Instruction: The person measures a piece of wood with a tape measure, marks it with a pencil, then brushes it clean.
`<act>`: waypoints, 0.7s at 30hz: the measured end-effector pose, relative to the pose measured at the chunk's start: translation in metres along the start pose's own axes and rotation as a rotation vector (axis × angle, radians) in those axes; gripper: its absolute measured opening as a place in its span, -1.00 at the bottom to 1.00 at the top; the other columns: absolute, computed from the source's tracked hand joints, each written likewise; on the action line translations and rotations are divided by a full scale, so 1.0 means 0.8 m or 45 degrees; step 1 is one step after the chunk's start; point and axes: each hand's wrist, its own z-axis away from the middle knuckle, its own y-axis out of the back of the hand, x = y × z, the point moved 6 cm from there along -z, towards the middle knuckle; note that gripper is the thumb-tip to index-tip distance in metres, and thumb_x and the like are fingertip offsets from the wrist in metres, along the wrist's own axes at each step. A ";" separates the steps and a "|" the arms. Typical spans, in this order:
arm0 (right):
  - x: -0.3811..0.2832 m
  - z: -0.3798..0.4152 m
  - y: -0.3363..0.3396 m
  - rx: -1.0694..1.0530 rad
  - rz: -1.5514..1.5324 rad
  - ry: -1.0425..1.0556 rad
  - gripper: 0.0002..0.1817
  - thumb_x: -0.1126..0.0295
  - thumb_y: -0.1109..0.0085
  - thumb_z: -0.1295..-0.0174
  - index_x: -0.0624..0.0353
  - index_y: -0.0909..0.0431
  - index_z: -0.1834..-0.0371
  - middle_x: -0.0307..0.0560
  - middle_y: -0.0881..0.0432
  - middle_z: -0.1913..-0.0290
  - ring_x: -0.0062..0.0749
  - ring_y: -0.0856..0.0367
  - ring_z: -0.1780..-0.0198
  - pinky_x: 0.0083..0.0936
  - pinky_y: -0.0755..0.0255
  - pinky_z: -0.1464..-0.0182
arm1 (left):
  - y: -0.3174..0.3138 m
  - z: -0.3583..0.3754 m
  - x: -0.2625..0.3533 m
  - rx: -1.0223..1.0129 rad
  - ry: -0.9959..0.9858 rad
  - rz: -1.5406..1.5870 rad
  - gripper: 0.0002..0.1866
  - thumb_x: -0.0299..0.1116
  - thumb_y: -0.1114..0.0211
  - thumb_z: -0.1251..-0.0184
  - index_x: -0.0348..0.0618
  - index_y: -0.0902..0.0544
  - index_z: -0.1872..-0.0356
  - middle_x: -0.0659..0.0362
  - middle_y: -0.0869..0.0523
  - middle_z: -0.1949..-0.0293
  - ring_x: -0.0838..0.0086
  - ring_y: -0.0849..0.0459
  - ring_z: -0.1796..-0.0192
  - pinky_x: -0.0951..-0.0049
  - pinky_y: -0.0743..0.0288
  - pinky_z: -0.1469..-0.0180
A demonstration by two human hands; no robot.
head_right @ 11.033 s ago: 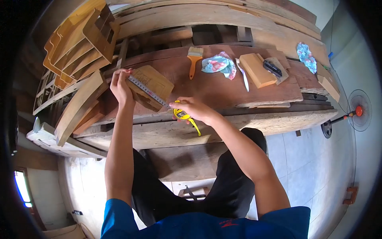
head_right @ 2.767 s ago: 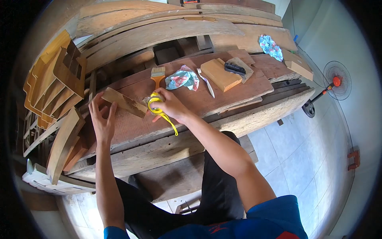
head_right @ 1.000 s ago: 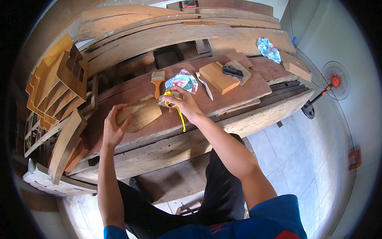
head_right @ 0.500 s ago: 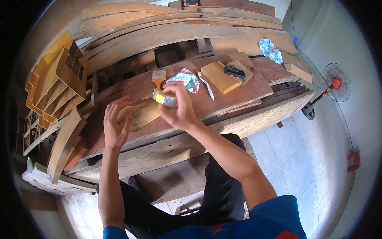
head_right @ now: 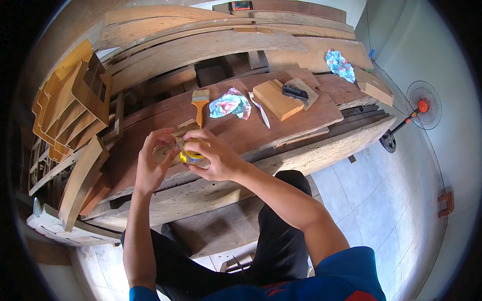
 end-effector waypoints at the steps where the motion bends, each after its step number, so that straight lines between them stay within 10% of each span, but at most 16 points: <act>1: -0.001 0.000 0.001 -0.016 0.002 0.009 -0.43 0.44 -0.54 -0.12 0.03 -0.45 -0.17 0.01 -0.47 -0.29 0.00 -0.55 -0.30 -0.18 -0.52 -0.29 | 0.001 0.001 -0.001 -0.005 0.004 0.013 -0.63 -0.47 -0.51 -0.28 -0.19 -0.67 -0.09 0.13 -0.78 0.11 0.30 -0.69 -0.01 0.32 -0.54 -0.15; 12: 0.080 0.005 0.080 -0.123 0.085 -0.326 -0.58 0.38 -0.43 -0.02 0.10 -0.52 0.04 -0.11 -0.60 -0.17 -0.09 -0.58 -0.32 -0.21 -0.45 -0.39 | 0.084 0.017 -0.068 -0.035 0.254 0.046 -0.85 -0.46 -0.45 -0.32 -0.22 -0.69 0.15 0.28 -0.73 0.30 0.67 -0.48 0.29 0.54 -0.34 0.20; 21: 0.106 0.028 0.088 -0.304 -0.011 -0.603 -0.49 0.65 -0.38 0.06 0.13 -0.45 0.00 -0.11 -0.61 -0.18 -0.27 -0.59 -0.30 -0.35 -0.41 -0.38 | 0.083 0.040 -0.068 -0.166 0.199 -0.321 -0.79 -0.46 -0.50 -0.23 -0.26 -0.69 0.17 0.09 -0.79 0.20 0.30 -0.66 0.21 0.37 -0.55 0.03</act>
